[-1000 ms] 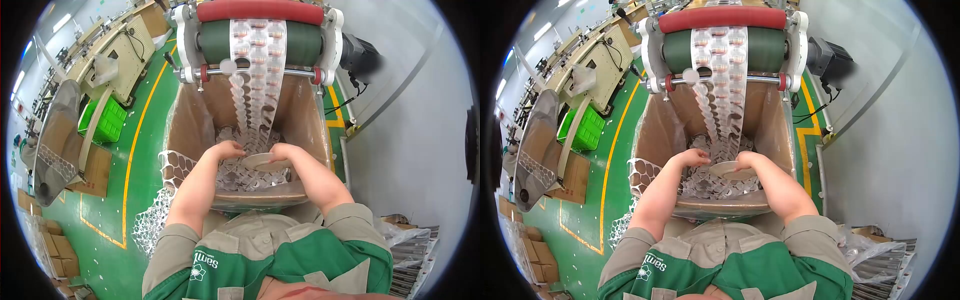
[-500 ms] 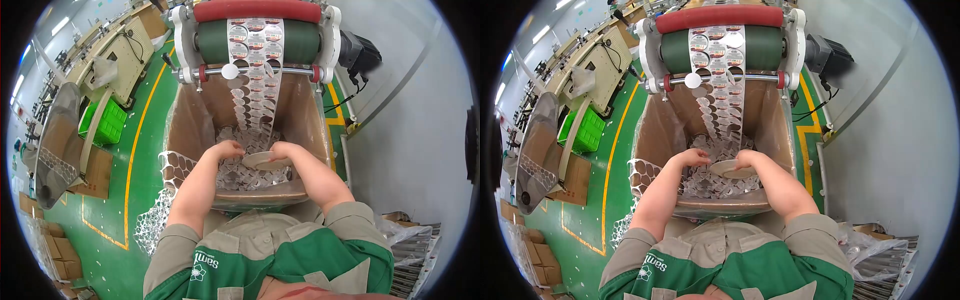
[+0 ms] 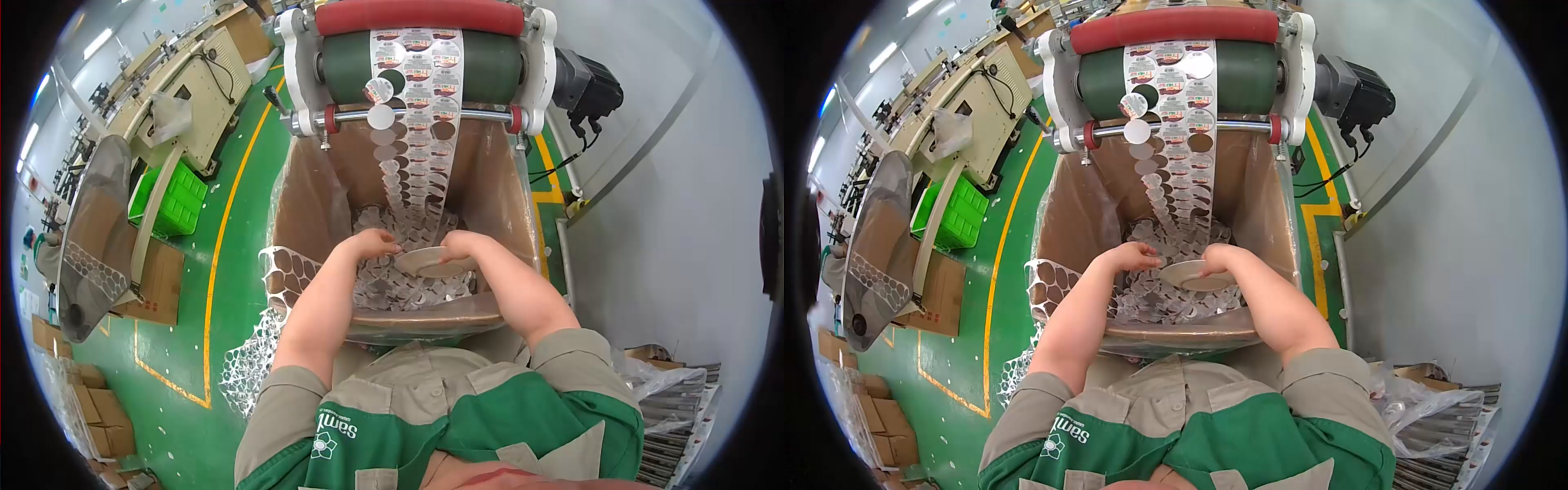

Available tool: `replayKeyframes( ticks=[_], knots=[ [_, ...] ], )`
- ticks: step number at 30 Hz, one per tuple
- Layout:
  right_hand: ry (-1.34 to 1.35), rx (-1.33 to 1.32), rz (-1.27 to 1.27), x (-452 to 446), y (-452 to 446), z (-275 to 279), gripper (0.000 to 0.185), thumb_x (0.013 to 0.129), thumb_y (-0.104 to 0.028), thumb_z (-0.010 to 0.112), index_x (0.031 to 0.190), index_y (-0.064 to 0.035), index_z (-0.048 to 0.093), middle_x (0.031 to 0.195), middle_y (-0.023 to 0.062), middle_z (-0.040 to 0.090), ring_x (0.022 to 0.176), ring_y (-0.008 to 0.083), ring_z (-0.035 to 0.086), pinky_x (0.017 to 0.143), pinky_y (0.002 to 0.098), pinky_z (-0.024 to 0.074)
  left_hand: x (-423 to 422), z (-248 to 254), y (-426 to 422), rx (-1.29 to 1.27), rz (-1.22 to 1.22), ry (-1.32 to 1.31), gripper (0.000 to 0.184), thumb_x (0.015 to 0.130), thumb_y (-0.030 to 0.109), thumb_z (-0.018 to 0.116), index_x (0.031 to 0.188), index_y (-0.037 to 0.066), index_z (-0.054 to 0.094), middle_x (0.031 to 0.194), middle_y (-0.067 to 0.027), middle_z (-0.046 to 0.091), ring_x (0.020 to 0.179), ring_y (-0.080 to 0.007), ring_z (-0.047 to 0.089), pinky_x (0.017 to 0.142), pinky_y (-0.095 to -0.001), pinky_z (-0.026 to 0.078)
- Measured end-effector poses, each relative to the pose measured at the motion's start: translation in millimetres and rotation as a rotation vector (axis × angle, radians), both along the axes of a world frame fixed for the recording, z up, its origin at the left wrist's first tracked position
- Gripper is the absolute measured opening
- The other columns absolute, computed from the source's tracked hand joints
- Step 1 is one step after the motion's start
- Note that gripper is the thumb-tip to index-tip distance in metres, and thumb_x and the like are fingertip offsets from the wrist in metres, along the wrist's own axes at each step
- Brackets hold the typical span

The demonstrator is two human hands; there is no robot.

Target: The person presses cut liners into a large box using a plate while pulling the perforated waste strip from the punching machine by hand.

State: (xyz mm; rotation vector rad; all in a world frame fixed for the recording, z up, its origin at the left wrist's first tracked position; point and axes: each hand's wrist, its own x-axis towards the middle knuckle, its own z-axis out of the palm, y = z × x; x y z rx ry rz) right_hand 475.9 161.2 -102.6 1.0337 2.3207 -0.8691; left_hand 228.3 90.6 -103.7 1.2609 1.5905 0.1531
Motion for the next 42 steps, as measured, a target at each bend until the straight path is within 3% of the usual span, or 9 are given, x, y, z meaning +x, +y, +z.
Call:
replayKeyframes(
  ticks=[5,31,37,39,42],
  knots=[
    [-0.002,0.0,0.007,0.0,0.4,-0.2,0.04,0.071,-0.039,0.07,0.1,-0.0115,0.066,0.097,0.0114,0.065,0.089,0.0268,0.061,0.081,0.036,0.046,-0.1,-0.8,1.5,0.005,-0.02,0.028,0.064,0.073,0.041,0.072,0.122,0.007,0.05,0.094,-0.0039,0.061,0.079,-0.011,0.056,0.066,-0.025,0.045],
    [-0.011,-0.004,-0.015,0.6,-0.4,-3.5,0.04,0.071,-0.038,0.07,0.102,-0.0138,0.066,0.101,0.0102,0.064,0.093,0.0257,0.06,0.084,0.0353,0.0454,0.8,2.2,-0.4,-0.024,-0.021,0.006,0.063,0.074,0.041,0.071,0.124,0.007,0.049,0.1,-0.0056,0.061,0.085,-0.0132,0.057,0.07,-0.0266,0.046],
    [-0.035,-0.01,0.007,1.5,1.9,-11.1,0.039,0.072,-0.039,0.069,0.101,-0.0134,0.066,0.101,0.0101,0.064,0.094,0.0258,0.06,0.084,0.0354,0.0452,-0.7,-2.2,0.5,0.004,-0.035,0.011,0.063,0.074,0.039,0.071,0.123,0.005,0.05,0.096,-0.0064,0.062,0.078,-0.0123,0.058,0.068,-0.0258,0.046],
    [0.035,0.014,0.003,2.7,1.1,-11.9,0.036,0.072,-0.039,0.068,0.097,-0.0138,0.068,0.091,0.0114,0.066,0.083,0.0264,0.061,0.076,0.0358,0.0464,-1.2,-4.1,1.7,0.004,-0.043,0.031,0.063,0.074,0.04,0.071,0.122,0.005,0.05,0.094,-0.0064,0.062,0.077,-0.0124,0.058,0.068,-0.026,0.046],
    [0.027,0.006,0.001,2.7,1.7,-10.7,0.036,0.072,-0.039,0.068,0.098,-0.014,0.067,0.092,0.0112,0.066,0.084,0.0261,0.061,0.077,0.0358,0.0464,-1.3,-4.2,2.8,-0.008,-0.043,0.026,0.065,0.074,0.04,0.071,0.124,0.005,0.049,0.097,-0.0069,0.061,0.079,-0.0131,0.058,0.069,-0.0264,0.046]
  ],
)
